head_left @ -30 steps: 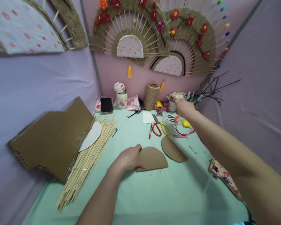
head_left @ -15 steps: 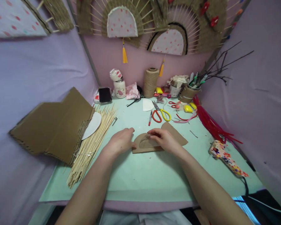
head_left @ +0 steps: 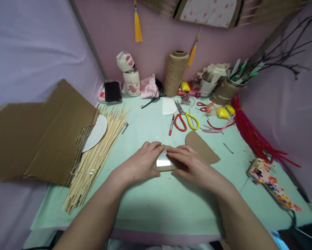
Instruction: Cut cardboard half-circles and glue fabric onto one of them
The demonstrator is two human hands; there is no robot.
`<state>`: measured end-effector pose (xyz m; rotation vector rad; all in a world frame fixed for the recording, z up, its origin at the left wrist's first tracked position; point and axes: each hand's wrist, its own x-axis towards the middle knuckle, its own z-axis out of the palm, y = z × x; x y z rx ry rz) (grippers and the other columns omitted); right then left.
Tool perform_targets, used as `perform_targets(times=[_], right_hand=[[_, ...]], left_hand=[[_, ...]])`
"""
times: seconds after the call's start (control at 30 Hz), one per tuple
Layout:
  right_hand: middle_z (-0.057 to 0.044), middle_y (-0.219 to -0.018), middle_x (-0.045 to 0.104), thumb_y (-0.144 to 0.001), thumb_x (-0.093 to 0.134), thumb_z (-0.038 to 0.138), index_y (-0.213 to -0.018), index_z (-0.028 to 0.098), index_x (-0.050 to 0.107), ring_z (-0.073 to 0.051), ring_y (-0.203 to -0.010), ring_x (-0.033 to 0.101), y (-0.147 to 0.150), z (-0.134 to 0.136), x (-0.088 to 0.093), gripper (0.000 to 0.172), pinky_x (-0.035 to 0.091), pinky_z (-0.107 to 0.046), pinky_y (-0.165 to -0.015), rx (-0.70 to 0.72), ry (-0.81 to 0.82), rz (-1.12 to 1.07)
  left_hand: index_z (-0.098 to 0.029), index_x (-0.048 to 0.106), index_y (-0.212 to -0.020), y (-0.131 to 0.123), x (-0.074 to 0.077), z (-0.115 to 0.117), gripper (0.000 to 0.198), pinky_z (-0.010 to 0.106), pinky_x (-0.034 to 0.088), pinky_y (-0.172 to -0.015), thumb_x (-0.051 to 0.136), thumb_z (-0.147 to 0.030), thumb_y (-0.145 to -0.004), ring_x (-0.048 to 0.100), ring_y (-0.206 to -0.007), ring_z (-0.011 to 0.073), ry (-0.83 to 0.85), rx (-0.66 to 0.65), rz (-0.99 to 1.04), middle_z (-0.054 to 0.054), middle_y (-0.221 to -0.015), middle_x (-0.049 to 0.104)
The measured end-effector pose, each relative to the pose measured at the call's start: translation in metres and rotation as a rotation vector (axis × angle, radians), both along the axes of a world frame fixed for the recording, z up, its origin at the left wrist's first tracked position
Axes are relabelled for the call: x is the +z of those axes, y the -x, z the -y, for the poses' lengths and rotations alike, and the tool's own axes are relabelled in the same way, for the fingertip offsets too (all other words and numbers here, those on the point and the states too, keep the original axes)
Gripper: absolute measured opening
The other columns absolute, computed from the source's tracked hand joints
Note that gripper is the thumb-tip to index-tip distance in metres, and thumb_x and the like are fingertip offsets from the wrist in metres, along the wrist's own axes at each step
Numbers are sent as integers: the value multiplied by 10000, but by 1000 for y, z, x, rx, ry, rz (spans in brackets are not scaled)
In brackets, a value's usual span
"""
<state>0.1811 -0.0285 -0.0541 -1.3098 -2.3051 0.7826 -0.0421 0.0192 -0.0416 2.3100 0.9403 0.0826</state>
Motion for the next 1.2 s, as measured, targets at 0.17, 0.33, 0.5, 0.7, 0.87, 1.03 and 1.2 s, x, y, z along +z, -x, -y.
perform_targets(times=[0.17, 0.33, 0.5, 0.7, 0.87, 1.03, 1.2], right_hand=[[-77, -1190, 632, -827, 612, 147, -1233, 261, 586, -258, -1094, 516, 5, 2, -2, 422, 462, -456, -927, -16, -6, -5], [-75, -1207, 618, -821, 636, 151, -1209, 253, 592, -252, -1074, 529, 5, 3, -4, 403, 468, -427, -906, -14, -2, -16], [-66, -1224, 607, -825, 616, 122, -1220, 254, 586, -247, -1119, 510, 5, 3, -4, 417, 455, -424, -939, -14, -3, -31], [-63, -1172, 633, -807, 609, 103, -1209, 268, 598, -250, -1111, 519, 4, 3, -4, 434, 464, -435, -930, -21, 17, -48], [-58, -1221, 615, -796, 568, 63, -1202, 272, 599, -250, -1119, 519, 4, 3, -6, 457, 462, -445, -930, -8, 13, -53], [-60, -1198, 627, -781, 569, 50, -1206, 269, 598, -244, -1129, 515, 4, 3, -6, 479, 464, -431, -937, -16, 10, -43], [-65, -1232, 602, -793, 593, 83, -1226, 264, 580, -248, -1160, 495, 3, 5, -6, 469, 450, -431, -959, -8, 13, -29]], left_hand=[[-283, 410, -1332, -5, 3, 1, 655, 379, 372, -991, 657, -218, -729, 421, -1181, 264, -15, -12, -8, 39, -1317, 499], [-263, 426, -1317, -5, 2, 1, 615, 366, 373, -983, 651, -236, -744, 414, -1176, 264, -26, -24, -16, 42, -1316, 498], [-271, 427, -1323, -6, 2, 0, 622, 369, 380, -973, 656, -246, -744, 419, -1161, 264, -26, -26, -33, 36, -1311, 501], [-277, 443, -1319, -6, 3, -1, 631, 390, 376, -977, 669, -243, -730, 422, -1165, 279, 12, -15, -51, 49, -1317, 499], [-300, 420, -1339, -6, 1, 0, 680, 387, 373, -994, 689, -246, -717, 420, -1184, 270, -8, -25, -30, 32, -1320, 500], [-301, 345, -1406, 8, 3, -5, 813, 387, 331, -1058, 721, -321, -686, 350, -1309, 267, 63, 10, -26, 51, -1418, 413], [-247, 364, -1409, 23, 8, -12, 799, 355, 361, -1043, 697, -424, -704, 416, -1288, 255, 110, 122, -57, 65, -1407, 459]])
